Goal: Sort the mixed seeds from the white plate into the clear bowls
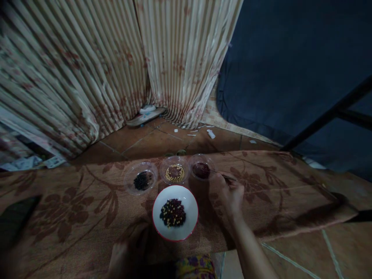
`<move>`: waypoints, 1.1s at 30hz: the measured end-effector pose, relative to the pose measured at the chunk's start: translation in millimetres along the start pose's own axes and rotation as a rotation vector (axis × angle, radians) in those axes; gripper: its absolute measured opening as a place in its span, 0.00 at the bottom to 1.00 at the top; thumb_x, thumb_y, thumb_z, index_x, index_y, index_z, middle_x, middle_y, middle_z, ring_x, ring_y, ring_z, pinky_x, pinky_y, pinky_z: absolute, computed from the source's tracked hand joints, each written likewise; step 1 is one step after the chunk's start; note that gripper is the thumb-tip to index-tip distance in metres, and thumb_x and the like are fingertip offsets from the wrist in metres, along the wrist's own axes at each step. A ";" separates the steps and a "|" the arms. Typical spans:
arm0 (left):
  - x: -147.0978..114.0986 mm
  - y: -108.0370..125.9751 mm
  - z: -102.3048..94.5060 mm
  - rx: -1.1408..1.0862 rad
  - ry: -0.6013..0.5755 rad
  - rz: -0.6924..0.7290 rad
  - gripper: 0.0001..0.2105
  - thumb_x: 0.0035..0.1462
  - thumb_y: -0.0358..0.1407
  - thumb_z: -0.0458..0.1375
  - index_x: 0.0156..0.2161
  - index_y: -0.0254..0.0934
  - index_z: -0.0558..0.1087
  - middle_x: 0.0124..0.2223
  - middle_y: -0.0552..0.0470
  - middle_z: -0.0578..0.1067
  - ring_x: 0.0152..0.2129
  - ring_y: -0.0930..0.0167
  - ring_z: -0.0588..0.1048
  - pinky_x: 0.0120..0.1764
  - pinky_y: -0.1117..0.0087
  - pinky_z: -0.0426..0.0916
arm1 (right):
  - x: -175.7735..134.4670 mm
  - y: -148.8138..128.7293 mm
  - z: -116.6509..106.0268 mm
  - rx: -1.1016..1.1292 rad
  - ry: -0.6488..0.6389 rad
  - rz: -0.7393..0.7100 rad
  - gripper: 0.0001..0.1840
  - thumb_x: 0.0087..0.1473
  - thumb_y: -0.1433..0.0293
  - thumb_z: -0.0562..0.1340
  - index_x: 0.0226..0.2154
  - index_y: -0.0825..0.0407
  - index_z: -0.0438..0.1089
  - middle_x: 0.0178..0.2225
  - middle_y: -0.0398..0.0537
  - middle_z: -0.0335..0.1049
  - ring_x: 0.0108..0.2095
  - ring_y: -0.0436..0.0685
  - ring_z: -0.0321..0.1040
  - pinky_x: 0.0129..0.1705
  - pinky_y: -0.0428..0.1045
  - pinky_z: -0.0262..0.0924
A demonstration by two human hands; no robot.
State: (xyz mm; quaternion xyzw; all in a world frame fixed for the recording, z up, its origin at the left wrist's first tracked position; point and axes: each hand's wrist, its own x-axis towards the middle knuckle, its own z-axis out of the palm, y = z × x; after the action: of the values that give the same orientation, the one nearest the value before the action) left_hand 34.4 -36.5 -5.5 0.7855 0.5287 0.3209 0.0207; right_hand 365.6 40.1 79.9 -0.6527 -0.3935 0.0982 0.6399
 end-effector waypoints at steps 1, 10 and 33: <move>0.2 1.3 -0.8 0.010 -0.006 -0.011 0.11 0.66 0.36 0.49 0.40 0.42 0.75 0.35 0.50 0.80 0.31 0.69 0.79 0.30 0.71 0.73 | -4.7 1.6 -0.4 -0.001 -0.007 0.012 0.15 0.45 0.58 0.69 0.25 0.54 0.76 0.28 0.52 0.78 0.31 0.59 0.75 0.38 0.55 0.70; 5.0 7.6 -5.9 -0.002 -0.092 -0.037 0.09 0.65 0.34 0.51 0.39 0.40 0.74 0.36 0.51 0.80 0.32 0.69 0.78 0.34 0.70 0.73 | -87.7 -10.0 -40.3 -0.095 -0.416 0.135 0.13 0.49 0.58 0.69 0.30 0.52 0.79 0.32 0.52 0.80 0.34 0.61 0.77 0.36 0.53 0.72; 4.2 10.8 -6.1 -0.051 -0.096 -0.057 0.08 0.65 0.33 0.51 0.38 0.40 0.74 0.33 0.52 0.78 0.31 0.71 0.76 0.35 0.71 0.70 | -109.2 16.8 -29.0 -0.216 -0.553 0.001 0.13 0.58 0.57 0.64 0.34 0.48 0.77 0.39 0.50 0.77 0.42 0.60 0.74 0.46 0.56 0.68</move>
State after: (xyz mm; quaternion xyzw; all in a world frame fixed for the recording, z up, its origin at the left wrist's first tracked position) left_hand 41.0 -39.6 5.4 0.7840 0.5406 0.2956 0.0752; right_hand 317.1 -49.6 28.2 -0.6657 -0.5606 0.2302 0.4354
